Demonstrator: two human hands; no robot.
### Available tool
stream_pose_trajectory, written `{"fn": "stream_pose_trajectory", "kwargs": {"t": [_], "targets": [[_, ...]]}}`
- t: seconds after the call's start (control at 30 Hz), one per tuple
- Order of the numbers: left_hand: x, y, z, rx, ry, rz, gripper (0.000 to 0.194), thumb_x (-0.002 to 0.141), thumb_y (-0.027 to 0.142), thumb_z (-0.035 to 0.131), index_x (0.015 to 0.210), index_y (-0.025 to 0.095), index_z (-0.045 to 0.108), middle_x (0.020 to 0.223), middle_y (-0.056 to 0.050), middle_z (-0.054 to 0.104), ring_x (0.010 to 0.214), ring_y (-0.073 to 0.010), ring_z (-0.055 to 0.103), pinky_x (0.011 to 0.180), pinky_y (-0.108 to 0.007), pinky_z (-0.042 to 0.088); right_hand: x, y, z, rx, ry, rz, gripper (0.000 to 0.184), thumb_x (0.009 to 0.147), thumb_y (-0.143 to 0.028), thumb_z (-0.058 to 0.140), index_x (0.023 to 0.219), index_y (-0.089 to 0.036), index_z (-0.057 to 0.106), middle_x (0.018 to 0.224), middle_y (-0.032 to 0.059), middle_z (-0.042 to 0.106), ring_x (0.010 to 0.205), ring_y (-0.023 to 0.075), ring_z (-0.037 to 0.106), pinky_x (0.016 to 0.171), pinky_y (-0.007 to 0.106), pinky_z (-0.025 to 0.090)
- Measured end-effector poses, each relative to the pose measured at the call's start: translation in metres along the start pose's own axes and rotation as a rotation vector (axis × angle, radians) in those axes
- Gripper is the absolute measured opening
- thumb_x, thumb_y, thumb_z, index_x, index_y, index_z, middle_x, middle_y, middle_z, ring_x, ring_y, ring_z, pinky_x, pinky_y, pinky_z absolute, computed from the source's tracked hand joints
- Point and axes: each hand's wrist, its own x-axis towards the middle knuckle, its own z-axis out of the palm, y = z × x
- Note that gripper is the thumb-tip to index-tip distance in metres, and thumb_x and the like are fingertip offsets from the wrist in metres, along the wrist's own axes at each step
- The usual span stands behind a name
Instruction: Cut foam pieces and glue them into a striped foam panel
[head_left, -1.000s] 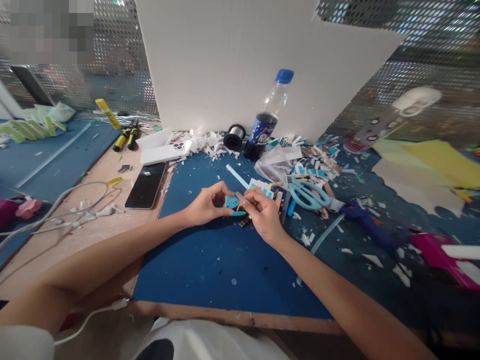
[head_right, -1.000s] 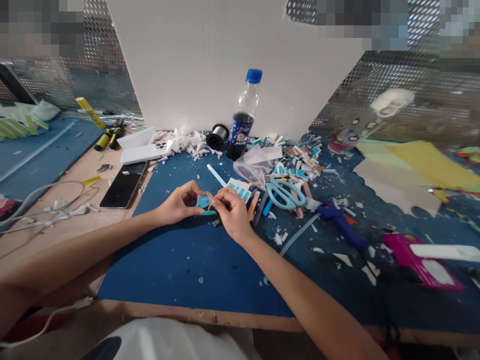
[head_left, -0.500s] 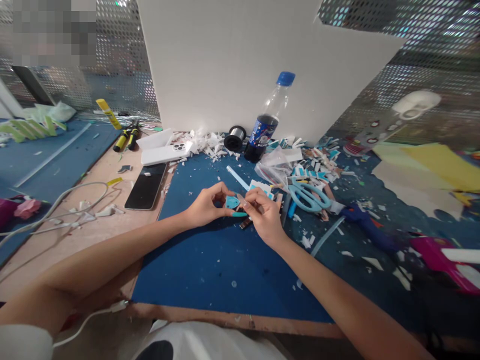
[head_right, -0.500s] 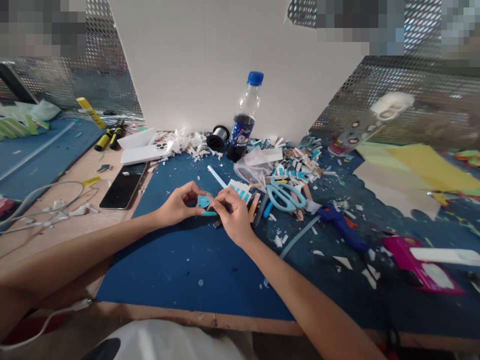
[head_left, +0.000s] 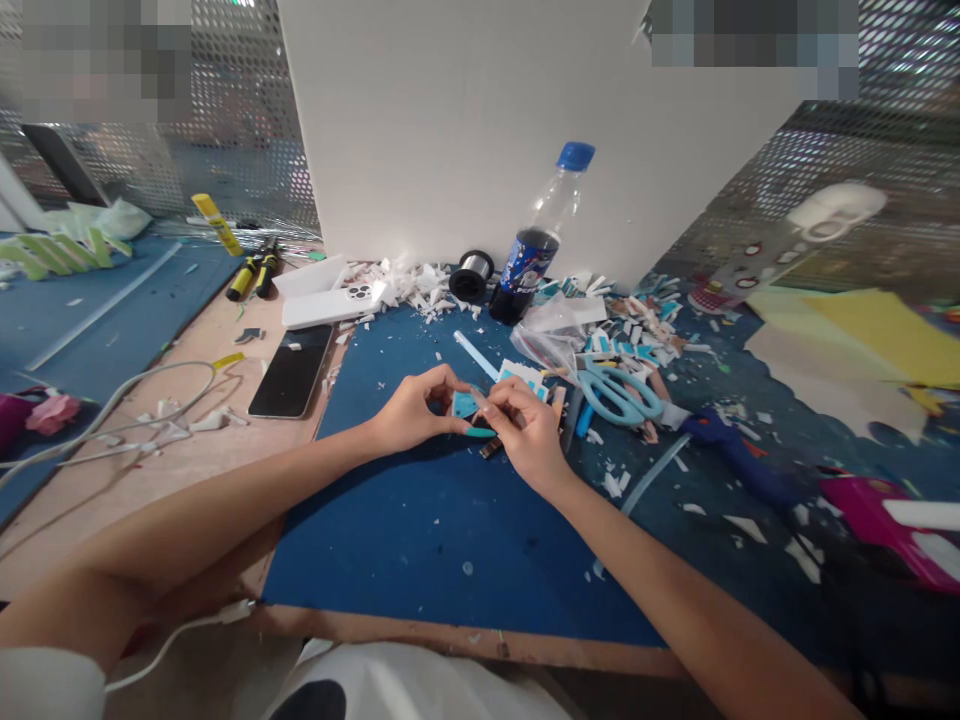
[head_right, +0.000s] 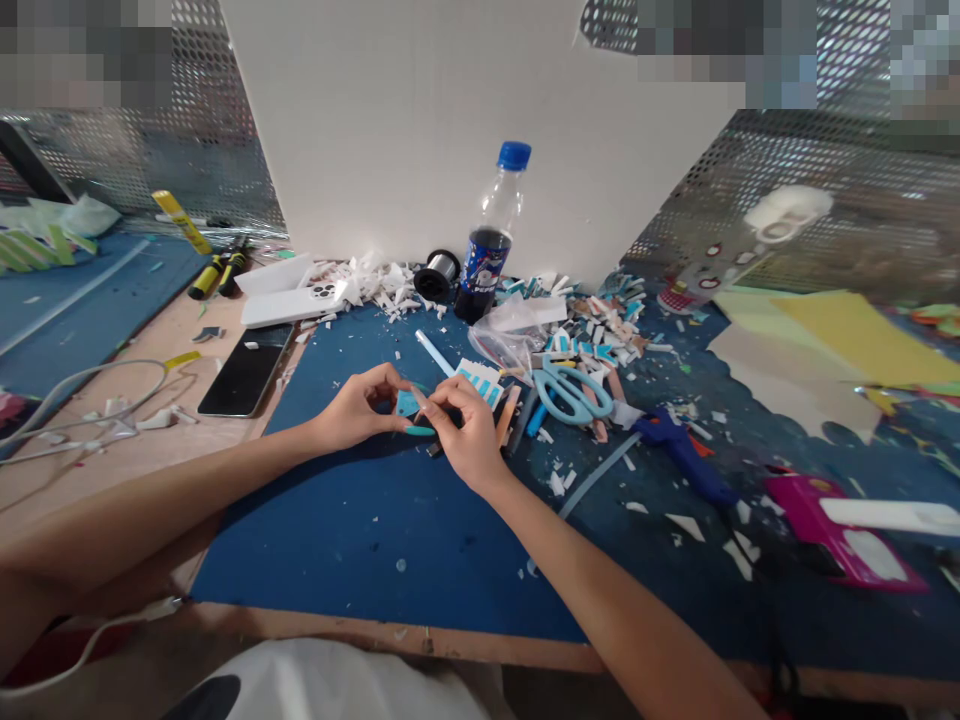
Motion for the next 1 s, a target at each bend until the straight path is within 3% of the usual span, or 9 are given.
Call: {"fn": "stream_pose_trajectory", "kwargs": {"t": [0.17, 0.77, 1.0], "targets": [[-0.0004, 0.0013, -0.0004, 0.016, 0.008, 0.000, 0.040, 0.064, 0.037, 0.078, 0.083, 0.017, 0.049, 0.068, 0.003, 0.055, 0.056, -0.0072, 0.046, 0.054, -0.021, 0.039, -0.0021, 0.0010, 0.0007, -0.024, 0.023, -0.026, 0.022, 0.086, -0.029, 0.057, 0.066, -0.022, 0.056, 0.076, 0.0013, 0.048, 0.074, 0.0163, 0.051, 0.068, 0.033, 0.041], [-0.0009, -0.0012, -0.0006, -0.029, 0.009, -0.017, 0.039, 0.061, 0.031, 0.080, 0.083, 0.017, 0.051, 0.065, 0.005, 0.053, 0.057, -0.0075, 0.047, 0.056, -0.023, 0.039, -0.0016, -0.0006, 0.0036, -0.080, 0.045, -0.039, 0.025, 0.086, -0.032, 0.056, 0.064, -0.021, 0.053, 0.072, 0.0009, 0.048, 0.070, 0.0159, 0.050, 0.064, 0.031, 0.041], [0.0050, -0.0042, -0.0007, -0.162, 0.020, -0.079, 0.049, 0.063, 0.040, 0.079, 0.093, 0.015, 0.050, 0.066, 0.005, 0.052, 0.057, -0.0073, 0.048, 0.054, -0.021, 0.039, -0.0010, -0.0038, -0.0016, -0.138, 0.177, -0.065, 0.024, 0.091, -0.030, 0.047, 0.069, -0.022, 0.052, 0.071, 0.0002, 0.048, 0.067, 0.0150, 0.049, 0.062, 0.030, 0.040]]}}
